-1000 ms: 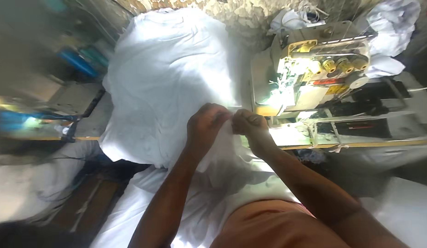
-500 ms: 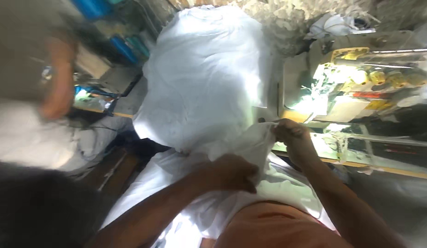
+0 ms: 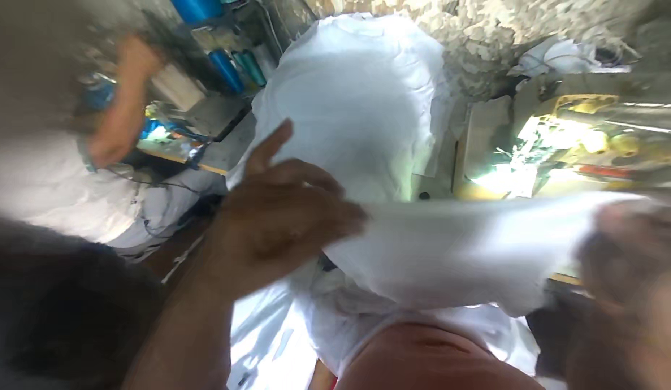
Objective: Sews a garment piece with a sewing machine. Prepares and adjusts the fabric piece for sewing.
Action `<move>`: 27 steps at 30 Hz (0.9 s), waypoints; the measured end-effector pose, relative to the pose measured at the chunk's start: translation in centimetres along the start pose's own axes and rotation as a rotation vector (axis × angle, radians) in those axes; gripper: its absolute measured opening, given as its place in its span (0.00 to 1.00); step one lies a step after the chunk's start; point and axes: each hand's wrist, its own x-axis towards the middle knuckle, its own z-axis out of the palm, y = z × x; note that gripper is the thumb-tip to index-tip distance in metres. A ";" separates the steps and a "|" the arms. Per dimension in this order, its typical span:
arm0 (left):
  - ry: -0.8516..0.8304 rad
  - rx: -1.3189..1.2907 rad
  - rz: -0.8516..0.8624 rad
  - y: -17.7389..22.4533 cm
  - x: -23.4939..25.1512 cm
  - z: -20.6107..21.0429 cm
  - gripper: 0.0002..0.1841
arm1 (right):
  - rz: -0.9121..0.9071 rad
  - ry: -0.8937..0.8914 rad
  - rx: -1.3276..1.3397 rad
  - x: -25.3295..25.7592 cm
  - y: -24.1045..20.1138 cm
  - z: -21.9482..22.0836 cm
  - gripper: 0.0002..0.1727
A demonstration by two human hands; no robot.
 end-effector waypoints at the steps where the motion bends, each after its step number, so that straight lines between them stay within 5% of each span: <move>1: 0.009 0.060 -0.080 -1.4 0.1 0.1 0.12 | 0.073 0.002 -0.015 0.5 0.5 2.1 0.14; 5: -0.207 0.291 -0.505 -9.7 0.7 4.3 0.16 | 0.441 -0.046 -0.021 2.8 8.2 8.1 0.06; 8: -0.330 0.216 -0.717 -14.1 1.1 9.5 0.19 | 0.561 -0.102 -0.080 3.6 13.1 10.3 0.07; 14: -0.401 -0.222 -0.505 -13.0 4.8 17.7 0.19 | 0.577 -0.174 -0.084 3.5 14.0 10.0 0.07; 22: -0.422 -0.299 -0.342 -13.4 8.1 20.0 0.12 | 0.617 -0.117 0.018 3.7 13.5 9.3 0.07; 27: -0.301 -0.262 -0.406 -12.4 7.4 20.4 0.11 | 0.336 -0.073 -0.173 -0.1 14.1 8.8 0.13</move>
